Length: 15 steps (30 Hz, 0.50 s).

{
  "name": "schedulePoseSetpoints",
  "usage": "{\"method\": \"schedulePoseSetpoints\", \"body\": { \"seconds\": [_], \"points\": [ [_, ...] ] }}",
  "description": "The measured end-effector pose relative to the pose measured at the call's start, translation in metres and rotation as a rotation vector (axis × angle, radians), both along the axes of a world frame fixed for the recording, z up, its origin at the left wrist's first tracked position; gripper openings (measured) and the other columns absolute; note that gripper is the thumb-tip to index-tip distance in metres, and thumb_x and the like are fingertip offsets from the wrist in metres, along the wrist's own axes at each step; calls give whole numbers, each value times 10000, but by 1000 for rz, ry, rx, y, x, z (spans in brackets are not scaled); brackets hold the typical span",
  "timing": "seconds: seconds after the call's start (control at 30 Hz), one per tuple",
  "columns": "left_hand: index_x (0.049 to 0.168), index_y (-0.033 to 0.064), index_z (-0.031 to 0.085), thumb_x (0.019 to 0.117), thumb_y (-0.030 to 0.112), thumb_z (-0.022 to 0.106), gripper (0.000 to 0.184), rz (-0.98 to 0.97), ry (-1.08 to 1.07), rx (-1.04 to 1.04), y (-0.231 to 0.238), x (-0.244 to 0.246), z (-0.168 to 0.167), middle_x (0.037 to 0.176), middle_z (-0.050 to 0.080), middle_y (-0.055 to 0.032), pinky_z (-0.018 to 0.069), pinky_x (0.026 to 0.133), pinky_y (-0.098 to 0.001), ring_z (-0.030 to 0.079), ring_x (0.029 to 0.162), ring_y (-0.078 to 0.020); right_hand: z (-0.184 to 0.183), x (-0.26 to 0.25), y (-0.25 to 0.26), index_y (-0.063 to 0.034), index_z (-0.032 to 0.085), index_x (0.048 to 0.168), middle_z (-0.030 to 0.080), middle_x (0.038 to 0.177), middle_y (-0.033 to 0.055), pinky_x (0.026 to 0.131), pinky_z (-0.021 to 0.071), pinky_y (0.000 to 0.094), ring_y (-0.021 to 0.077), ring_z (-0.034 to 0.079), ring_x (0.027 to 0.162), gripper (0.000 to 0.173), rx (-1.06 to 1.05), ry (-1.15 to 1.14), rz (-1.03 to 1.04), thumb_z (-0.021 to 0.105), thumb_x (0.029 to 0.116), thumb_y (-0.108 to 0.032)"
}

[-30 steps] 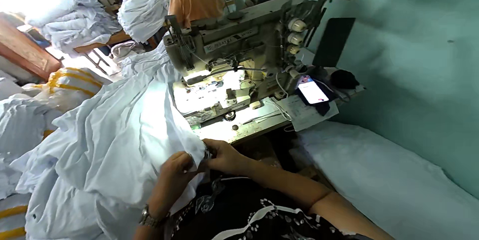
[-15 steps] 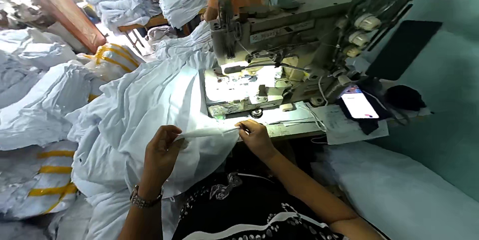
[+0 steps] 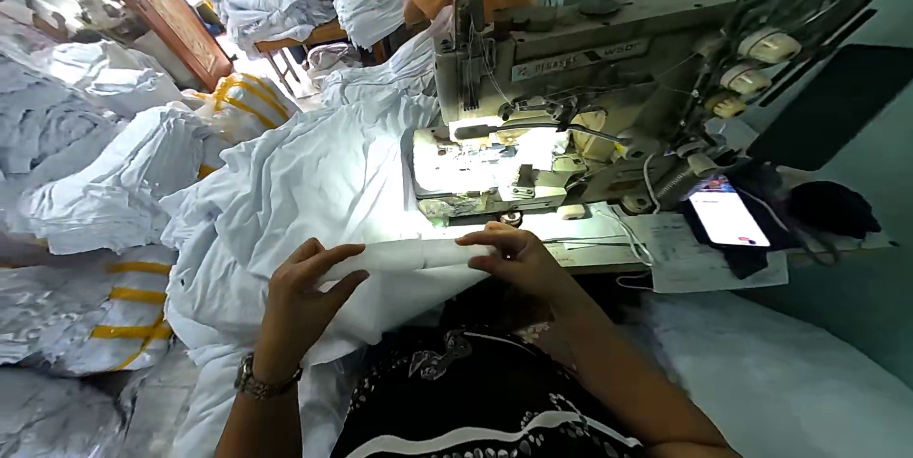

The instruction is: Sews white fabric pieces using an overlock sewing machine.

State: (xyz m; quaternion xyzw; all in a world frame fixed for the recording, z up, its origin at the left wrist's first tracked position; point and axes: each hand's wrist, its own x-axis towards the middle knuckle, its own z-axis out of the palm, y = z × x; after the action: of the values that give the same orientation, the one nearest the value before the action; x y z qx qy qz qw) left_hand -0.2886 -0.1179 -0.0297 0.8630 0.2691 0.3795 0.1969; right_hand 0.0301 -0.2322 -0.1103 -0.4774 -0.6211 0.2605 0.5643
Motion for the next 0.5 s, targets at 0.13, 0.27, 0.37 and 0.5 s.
{"method": "schedulePoseSetpoints", "body": {
  "seconds": [0.13,0.27,0.37,0.5],
  "points": [
    [1056,144,810,901,309,771,230,119,6,97,-8,-2,-8,822,637,39,431,687,-137,522,734,27,-13,-10,2,-317,786,1182,577,788,-4,657,464,214,43,534,708,249,58,-323,-195,713,948,-364],
    [986,114,814,920,288,747,198,135,-22,149,-16,-1,-5,761,617,42,416,653,-123,512,698,35,-11,-12,-1,-304,802,1137,542,752,-18,647,434,187,30,503,693,212,127,-340,-187,682,977,-372],
    [975,115,807,948,288,714,199,123,-30,187,-10,9,2,777,606,42,417,669,-122,518,724,34,-8,-11,1,-254,815,1079,558,778,-1,664,443,191,39,519,722,225,147,-347,-155,664,988,-395],
    [1053,42,694,1016,157,580,166,-57,-98,-21,16,50,5,1076,652,-17,539,925,-254,621,1038,-55,-13,-12,4,-170,812,1030,682,1081,97,843,542,282,135,629,958,197,127,-323,-66,679,976,-305]
  ]
}}
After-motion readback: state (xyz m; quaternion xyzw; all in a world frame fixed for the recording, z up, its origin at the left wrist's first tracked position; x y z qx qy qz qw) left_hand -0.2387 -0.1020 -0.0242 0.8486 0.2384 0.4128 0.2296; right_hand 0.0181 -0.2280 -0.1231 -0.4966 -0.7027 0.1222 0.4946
